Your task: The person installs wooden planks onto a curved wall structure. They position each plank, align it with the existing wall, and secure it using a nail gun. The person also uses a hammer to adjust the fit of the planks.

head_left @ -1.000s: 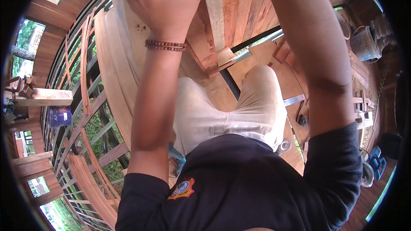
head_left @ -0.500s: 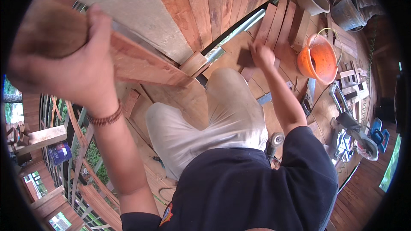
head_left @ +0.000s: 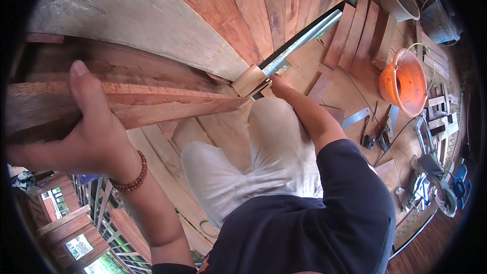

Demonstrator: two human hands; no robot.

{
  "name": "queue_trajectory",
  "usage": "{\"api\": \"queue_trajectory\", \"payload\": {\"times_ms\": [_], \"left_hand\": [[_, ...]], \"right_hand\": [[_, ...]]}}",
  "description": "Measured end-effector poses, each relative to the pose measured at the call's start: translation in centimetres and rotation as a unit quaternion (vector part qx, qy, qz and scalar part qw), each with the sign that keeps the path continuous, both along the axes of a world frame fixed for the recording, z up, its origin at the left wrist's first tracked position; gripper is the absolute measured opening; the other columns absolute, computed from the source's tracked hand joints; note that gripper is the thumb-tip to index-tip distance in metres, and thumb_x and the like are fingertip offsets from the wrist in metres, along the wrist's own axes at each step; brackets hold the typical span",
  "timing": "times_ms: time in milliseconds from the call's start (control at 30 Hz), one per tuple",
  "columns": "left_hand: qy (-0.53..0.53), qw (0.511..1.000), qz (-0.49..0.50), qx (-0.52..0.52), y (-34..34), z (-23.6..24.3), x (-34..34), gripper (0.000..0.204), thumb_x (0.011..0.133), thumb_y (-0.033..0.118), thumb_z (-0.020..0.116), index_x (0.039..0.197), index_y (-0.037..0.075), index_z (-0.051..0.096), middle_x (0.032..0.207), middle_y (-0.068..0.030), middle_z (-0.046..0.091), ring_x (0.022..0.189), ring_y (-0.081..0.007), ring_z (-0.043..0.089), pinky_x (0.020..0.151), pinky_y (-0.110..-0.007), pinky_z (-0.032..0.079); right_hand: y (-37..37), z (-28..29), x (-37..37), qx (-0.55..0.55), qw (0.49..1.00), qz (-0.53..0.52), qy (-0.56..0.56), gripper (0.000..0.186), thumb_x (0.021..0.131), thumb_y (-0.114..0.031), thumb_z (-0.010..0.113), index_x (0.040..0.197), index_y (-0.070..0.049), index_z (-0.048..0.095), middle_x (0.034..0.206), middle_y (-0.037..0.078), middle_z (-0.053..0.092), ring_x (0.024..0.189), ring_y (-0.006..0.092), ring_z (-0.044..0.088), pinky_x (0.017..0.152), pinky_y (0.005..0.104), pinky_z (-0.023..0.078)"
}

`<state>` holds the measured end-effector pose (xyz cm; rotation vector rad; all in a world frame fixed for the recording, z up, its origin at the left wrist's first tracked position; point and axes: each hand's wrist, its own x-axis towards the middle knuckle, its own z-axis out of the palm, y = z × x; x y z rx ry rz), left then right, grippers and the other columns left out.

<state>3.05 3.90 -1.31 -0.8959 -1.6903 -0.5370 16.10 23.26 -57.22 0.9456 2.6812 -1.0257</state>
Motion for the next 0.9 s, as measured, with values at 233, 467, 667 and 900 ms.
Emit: {"api": "queue_trajectory", "payload": {"times_ms": [233, 467, 667, 900], "left_hand": [[-0.032, 0.998, -0.054, 0.02, -0.5, -0.6, -0.2, 0.096, 0.081, 0.026, 0.088, 0.148, -0.001, 0.025, 0.136, -0.0248, 0.046, 0.126, -0.0336, 0.059, 0.102, -0.044, 0.058], [0.037, 0.998, 0.015, -0.041, -0.9, 0.4, 0.2, 0.094, 0.078, 0.03, 0.091, 0.144, -0.005, 0.034, 0.137, -0.0247, 0.045, 0.127, -0.0356, 0.056, 0.109, -0.05, 0.05], [0.094, 0.995, 0.031, -0.019, -0.4, 0.6, 0.3, 0.111, 0.072, 0.042, 0.094, 0.149, -0.007, 0.031, 0.142, -0.0291, 0.041, 0.131, -0.0395, 0.047, 0.109, -0.058, 0.041], [0.094, 0.994, 0.029, 0.036, -0.9, 0.1, 0.2, 0.128, 0.068, 0.047, 0.095, 0.156, -0.011, 0.023, 0.15, -0.037, 0.036, 0.139, -0.0504, 0.039, 0.114, -0.062, 0.033]], "right_hand": [[2.9, 4.5, 1.4, 0.04, 0.967, 0.177, 0.18, 0.017, 0.099, -0.021, 0.058, 0.103, -0.007, 0.066, 0.111, 0.015, 0.069, 0.103, 0.0387, 0.067, 0.087, 0.0505, 0.055], [5.0, 14.9, 13.5, 0.018, 0.996, -0.028, 0.079, 0.016, 0.097, -0.018, 0.063, 0.104, -0.005, 0.066, 0.1, 0.015, 0.071, 0.088, 0.0326, 0.071, 0.077, 0.0433, 0.056], [-2.7, 5.9, 27.3, -0.346, 0.761, -0.501, 0.224, 0.031, 0.1, -0.03, 0.067, 0.107, 0.0, 0.063, 0.09, 0.012, 0.07, 0.075, 0.023, 0.072, 0.068, 0.0359, 0.06], [-9.7, 5.0, 29.2, -0.079, 0.786, -0.602, 0.116, 0.026, 0.093, -0.021, 0.07, 0.101, 0.003, 0.073, 0.087, 0.012, 0.074, 0.078, 0.0217, 0.07, 0.074, 0.0345, 0.057]]}}
